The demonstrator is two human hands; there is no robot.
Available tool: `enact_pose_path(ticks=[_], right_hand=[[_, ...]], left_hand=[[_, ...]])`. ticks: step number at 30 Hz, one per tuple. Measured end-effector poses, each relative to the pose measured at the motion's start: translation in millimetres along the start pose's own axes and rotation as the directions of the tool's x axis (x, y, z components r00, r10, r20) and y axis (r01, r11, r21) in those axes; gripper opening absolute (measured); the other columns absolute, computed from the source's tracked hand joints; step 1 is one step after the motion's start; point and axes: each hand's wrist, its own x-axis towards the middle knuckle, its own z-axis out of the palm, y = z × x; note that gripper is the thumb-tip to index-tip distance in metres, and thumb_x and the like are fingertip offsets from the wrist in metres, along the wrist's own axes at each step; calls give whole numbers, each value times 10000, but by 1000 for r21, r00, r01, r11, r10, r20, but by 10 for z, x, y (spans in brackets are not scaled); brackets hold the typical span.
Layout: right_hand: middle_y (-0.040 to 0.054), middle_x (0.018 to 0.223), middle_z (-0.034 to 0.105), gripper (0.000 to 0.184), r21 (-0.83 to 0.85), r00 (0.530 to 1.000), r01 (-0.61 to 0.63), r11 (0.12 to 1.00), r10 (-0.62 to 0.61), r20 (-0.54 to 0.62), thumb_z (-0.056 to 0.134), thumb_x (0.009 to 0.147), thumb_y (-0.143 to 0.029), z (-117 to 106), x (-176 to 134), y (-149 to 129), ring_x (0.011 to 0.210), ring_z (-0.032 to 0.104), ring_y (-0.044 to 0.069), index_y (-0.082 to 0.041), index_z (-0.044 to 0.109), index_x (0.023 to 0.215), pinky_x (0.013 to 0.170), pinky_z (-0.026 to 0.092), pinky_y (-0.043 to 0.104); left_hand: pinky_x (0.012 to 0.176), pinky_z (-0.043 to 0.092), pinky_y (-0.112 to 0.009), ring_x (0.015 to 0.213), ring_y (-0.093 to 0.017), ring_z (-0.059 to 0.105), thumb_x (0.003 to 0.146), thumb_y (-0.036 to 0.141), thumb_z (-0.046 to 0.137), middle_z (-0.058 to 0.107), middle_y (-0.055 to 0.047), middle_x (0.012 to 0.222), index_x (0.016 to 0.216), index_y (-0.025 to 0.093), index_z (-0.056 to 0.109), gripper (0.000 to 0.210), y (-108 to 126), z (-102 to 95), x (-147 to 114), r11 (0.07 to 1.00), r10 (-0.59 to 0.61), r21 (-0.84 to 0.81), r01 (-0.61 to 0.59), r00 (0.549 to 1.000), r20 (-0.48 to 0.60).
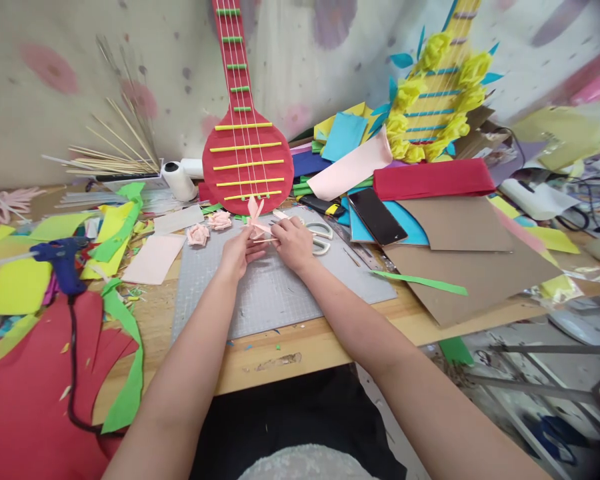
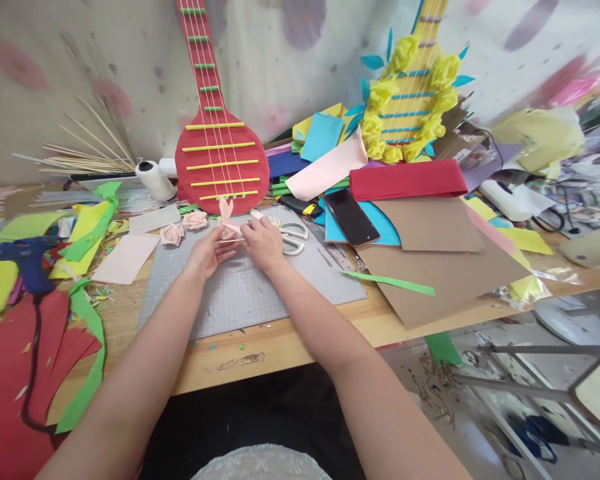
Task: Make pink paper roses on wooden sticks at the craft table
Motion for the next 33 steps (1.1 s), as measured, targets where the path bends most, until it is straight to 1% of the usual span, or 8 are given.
enact_pose_path(ticks=[5,9,12,16,21,25,29,33], right_hand=[[74,897,601,141,-9,999,39,999,-39,-25,457,823,-217,14,-15,-26,905,429,221,-177,585,866,776,308,317],[82,913,603,136,27,999,28,999,-27,-27,466,820,-237,21,-16,-42,915,449,221,-175,574,877,779,309,317],[84,903,614,238,97,1000,-8,995,8,0,470,824,-372,2,-23,-76,885,494,219,-172,551,926,746,319,305],[76,820,626,450,185,993,-112,976,102,65,379,830,-547,-57,-46,-163,769,553,205,-154,488,1020,657,330,276],[78,879,626,338,258,993,-96,961,74,95,332,884,-437,-103,-74,-281,815,566,188,-151,472,998,679,358,266],[92,978,613,288,307,991,-65,950,27,128,303,913,-358,-56,-70,-311,921,549,187,-155,485,1003,698,376,263],[110,1061,599,285,296,984,-135,946,94,148,305,906,-272,10,-43,-265,961,547,194,-150,485,1090,714,391,272],[76,1055,621,275,320,968,-233,918,188,166,353,881,-291,16,-23,-176,941,567,204,-190,527,1068,711,410,285]], left_hand=[[544,514,-208,615,-121,641,737,131,553,652,-52,705,729,118,565,20,15,-34,29,997,8,-83,-6,1000,22],[576,520,-236,591,-127,637,692,71,579,629,-20,645,687,134,513,91,-24,-30,69,994,40,-104,-44,998,-40],[599,517,-259,570,-126,629,688,116,610,610,0,612,702,143,508,106,-84,-6,115,987,121,-85,-133,984,-130],[611,511,-276,555,-124,623,697,206,625,608,11,599,707,159,490,143,-159,21,196,953,274,-73,-295,937,-218],[646,504,-272,612,-130,638,674,264,652,610,20,602,713,173,472,206,-183,21,245,919,330,-133,-372,908,-259],[630,492,-257,652,-138,637,679,261,644,626,8,634,727,160,526,163,-195,29,244,914,339,-137,-381,905,-255],[648,490,-249,634,-112,618,703,163,581,628,11,650,713,152,562,24,-212,74,221,928,299,-154,-338,926,-233],[692,499,-258,639,-107,620,677,62,516,625,6,643,693,148,572,104,-192,103,180,951,214,-197,-237,968,-132]])
